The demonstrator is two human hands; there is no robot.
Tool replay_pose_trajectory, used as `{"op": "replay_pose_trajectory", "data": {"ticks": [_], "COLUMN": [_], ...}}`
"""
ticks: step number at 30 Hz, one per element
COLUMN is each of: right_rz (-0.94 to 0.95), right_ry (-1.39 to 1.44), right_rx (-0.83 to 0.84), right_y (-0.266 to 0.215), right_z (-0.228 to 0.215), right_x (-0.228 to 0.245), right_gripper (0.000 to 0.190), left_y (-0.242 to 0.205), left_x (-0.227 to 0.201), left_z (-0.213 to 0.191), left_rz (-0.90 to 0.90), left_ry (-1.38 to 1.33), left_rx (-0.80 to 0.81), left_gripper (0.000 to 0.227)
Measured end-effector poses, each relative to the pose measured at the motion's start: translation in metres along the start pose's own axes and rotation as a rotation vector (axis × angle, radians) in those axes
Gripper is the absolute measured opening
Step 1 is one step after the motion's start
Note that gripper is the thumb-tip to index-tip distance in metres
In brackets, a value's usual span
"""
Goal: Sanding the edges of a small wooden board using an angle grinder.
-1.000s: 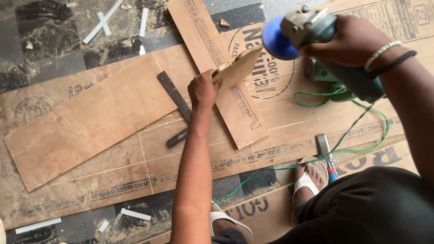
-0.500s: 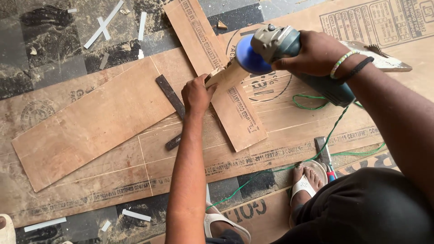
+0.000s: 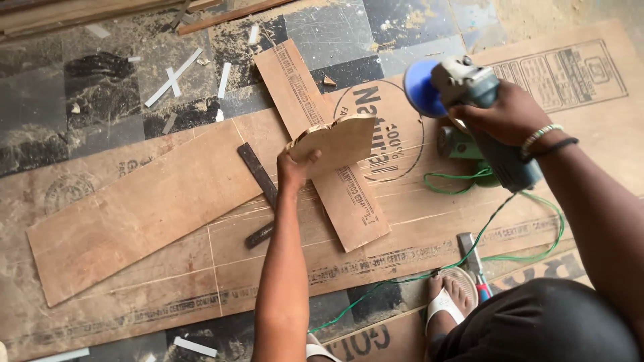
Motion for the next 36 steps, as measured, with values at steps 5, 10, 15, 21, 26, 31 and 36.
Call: {"op": "replay_pose_trajectory", "data": {"ticks": [5, 10, 15, 21, 26, 31, 36], "right_rz": [0.033, 0.095, 0.026, -0.004, 0.040, 0.048, 0.047], "right_ry": [0.099, 0.068, 0.075, 0.096, 0.118, 0.173, 0.199], "right_rx": [0.023, 0.040, 0.085, 0.150, 0.159, 0.164, 0.121], "right_y": [-0.019, -0.033, -0.040, -0.039, -0.035, -0.034, -0.026], "right_z": [-0.012, -0.015, -0.004, 0.009, 0.018, 0.017, 0.011], "right_x": [-0.003, -0.025, -0.022, -0.012, -0.002, 0.009, 0.000], "right_gripper": [0.059, 0.056, 0.053, 0.051, 0.051, 0.054, 0.058], "left_y": [0.017, 0.016, 0.018, -0.049, -0.117, -0.111, -0.111], "left_x": [0.062, 0.036, 0.039, 0.031, 0.087, 0.107, 0.105], "left_z": [0.007, -0.001, 0.036, 0.097, 0.129, 0.136, 0.139], "left_rz": [-0.145, -0.273, -0.219, -0.179, -0.325, -0.125, 0.083], "left_ry": [-0.215, -0.135, 0.516, 1.204, 1.420, 1.389, 1.472], "left_rx": [-0.018, -0.028, 0.124, 0.176, 0.283, 0.078, 0.090], "left_gripper": [0.072, 0.081, 0.082, 0.138, 0.149, 0.129, 0.105]}}
Point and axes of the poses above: each hand's wrist, its own y-axis towards the middle knuckle, its own z-axis out of the palm, x = y × z, the point moved 10 cm from there along y, towards the middle knuckle, and after that the axes turned 14 degrees about -z, right-handed, at the moved point
